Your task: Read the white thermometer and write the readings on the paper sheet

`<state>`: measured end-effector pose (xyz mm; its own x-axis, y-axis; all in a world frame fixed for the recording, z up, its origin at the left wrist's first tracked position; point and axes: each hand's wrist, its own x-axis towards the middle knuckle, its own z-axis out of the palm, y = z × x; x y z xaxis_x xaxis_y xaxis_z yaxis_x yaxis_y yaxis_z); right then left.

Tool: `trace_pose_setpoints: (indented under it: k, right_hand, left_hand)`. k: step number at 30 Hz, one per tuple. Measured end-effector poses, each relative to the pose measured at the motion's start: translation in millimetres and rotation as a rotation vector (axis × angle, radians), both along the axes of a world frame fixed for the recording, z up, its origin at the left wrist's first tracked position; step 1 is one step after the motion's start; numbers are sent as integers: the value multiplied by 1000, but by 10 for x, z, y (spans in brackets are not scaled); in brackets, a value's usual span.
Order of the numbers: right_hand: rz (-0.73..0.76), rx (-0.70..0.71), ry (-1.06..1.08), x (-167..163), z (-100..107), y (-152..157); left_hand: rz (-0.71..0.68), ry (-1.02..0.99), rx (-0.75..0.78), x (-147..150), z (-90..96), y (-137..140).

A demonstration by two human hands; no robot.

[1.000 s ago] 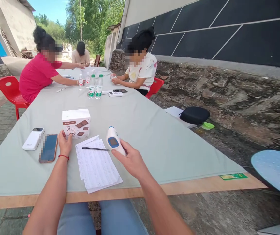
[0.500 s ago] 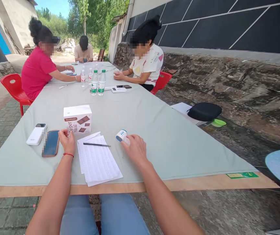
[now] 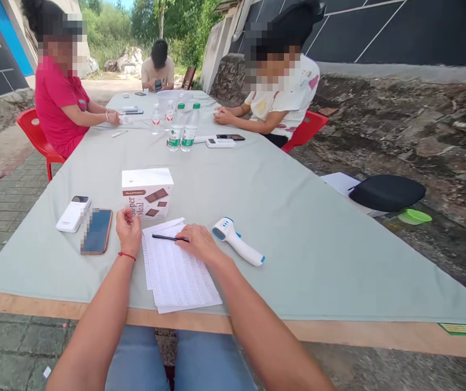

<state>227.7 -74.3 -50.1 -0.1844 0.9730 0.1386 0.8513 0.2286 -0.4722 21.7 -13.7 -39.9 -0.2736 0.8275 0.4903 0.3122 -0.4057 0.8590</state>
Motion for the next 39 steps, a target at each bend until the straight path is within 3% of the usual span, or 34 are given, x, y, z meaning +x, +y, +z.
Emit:
trace_pose_setpoints:
  k: [3, 6, 9, 11, 14, 18, 21, 25, 27, 29, 31, 34, 36, 39]
  right_hand:
    - [-35, 172, 212, 72, -84, -76]
    - [-203, 330, 509, 152, -94, -120]
    - [-452, 353, 838, 182, -63, -101]
    - [-536, 344, 1031, 168, -30, -73]
    - [-548, 353, 1227, 133, 56, -59]
    - [-501, 348, 1318, 141, 286, -159]
    - [-531, 426, 1355, 158, 530, -354]
    - [-564, 602, 1396, 131, 755, -700]
    - [-571, 659, 1415, 126, 744, -851]
    - [-605, 669, 1402, 146, 640, -969]
    - [-633, 637, 1354, 173, 470, -1055]
    - [-607, 551, 1192, 152, 168, -1144]
    - [-539, 489, 1039, 75, -15, -1184]
    - [-406, 405, 851, -69, -211, -1215]
  left_hand:
    - [-45, 78, -57, -32, 34, -24]
    - [-183, 436, -180, -72, 99, -69]
    - [-306, 846, -314, -68, 169, -134]
    - [-335, 960, -402, -44, 206, -168]
    - [-385, 917, -468, -12, 246, -179]
    - [-446, 621, -480, 25, 373, -178]
    - [-367, 537, -243, 64, 671, -296]
    - [-138, 527, 453, 54, 1212, -713]
    - [-139, 559, 767, -3, 1328, -957]
    - [-195, 644, 868, -87, 1227, -1149]
    - [-268, 747, 791, -180, 919, -1270]
    - [-328, 912, 560, -302, 311, -1372]
    - [-410, 987, 405, -354, 15, -1425]
    - [-580, 1105, 126, -381, -99, -1472]
